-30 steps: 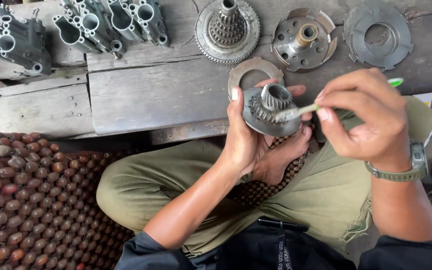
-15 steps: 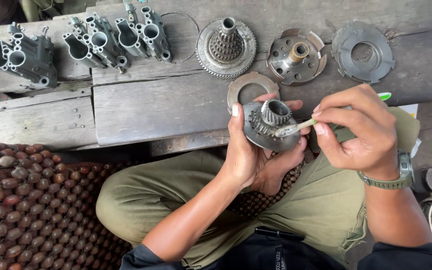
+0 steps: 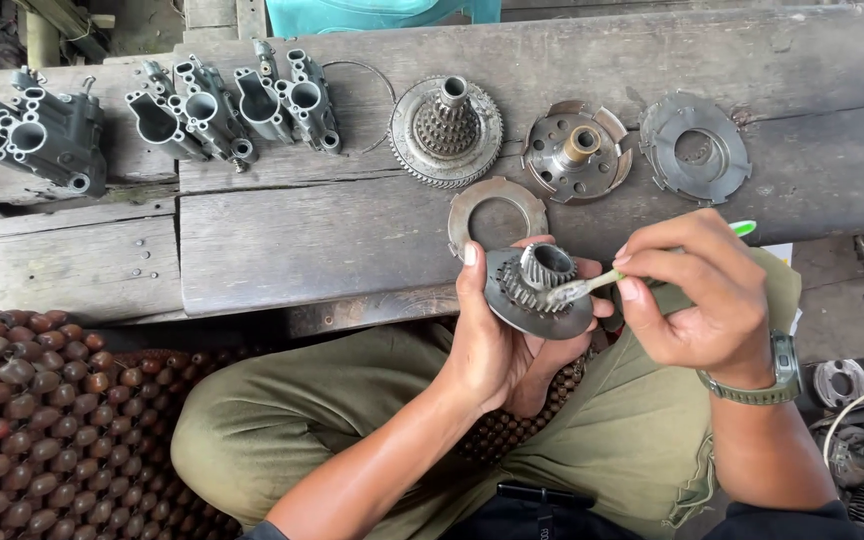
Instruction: Cleaning a motorcycle clutch hub component using a toothbrush to remove dirt and debris.
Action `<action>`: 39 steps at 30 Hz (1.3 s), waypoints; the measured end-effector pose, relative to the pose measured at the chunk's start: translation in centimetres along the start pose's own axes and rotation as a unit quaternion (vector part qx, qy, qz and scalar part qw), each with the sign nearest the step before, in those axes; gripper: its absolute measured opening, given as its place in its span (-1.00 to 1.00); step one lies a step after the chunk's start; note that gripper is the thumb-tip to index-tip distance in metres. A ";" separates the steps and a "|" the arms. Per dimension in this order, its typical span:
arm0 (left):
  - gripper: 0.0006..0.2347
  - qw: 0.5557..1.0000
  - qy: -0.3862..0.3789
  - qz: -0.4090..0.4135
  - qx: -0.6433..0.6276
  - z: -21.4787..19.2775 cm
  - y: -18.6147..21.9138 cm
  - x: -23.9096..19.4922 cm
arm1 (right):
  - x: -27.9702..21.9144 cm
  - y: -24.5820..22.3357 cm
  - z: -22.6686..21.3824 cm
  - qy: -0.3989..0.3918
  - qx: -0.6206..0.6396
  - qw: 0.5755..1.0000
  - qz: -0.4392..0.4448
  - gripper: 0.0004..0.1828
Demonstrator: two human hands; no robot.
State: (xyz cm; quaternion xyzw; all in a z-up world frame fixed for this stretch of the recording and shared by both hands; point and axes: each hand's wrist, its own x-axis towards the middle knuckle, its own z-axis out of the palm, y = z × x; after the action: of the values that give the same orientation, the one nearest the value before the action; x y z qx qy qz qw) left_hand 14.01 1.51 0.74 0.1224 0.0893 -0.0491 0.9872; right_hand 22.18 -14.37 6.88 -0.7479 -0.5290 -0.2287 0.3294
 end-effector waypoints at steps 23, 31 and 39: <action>-0.38 0.966 0.039 0.253 0.025 1.7 8.2 -1.0 | 0.2 0.2 1.8 -0.078 -0.043 0.995 0.038 -0.89; -0.39 0.974 0.046 0.220 -0.006 0.9 8.3 -0.7 | 0.3 -0.5 3.1 -0.155 -0.052 0.986 0.013 -0.83; -0.42 0.974 0.021 0.216 0.067 1.6 6.9 -0.3 | -0.7 -0.1 2.4 -0.018 0.012 0.999 0.048 -0.79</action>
State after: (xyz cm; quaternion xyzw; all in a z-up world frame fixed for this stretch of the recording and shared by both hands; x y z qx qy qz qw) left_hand 14.82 7.83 3.91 0.2054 0.0781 0.1618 0.9620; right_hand 21.86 -13.04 4.85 -0.7722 -0.5013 -0.1928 0.3393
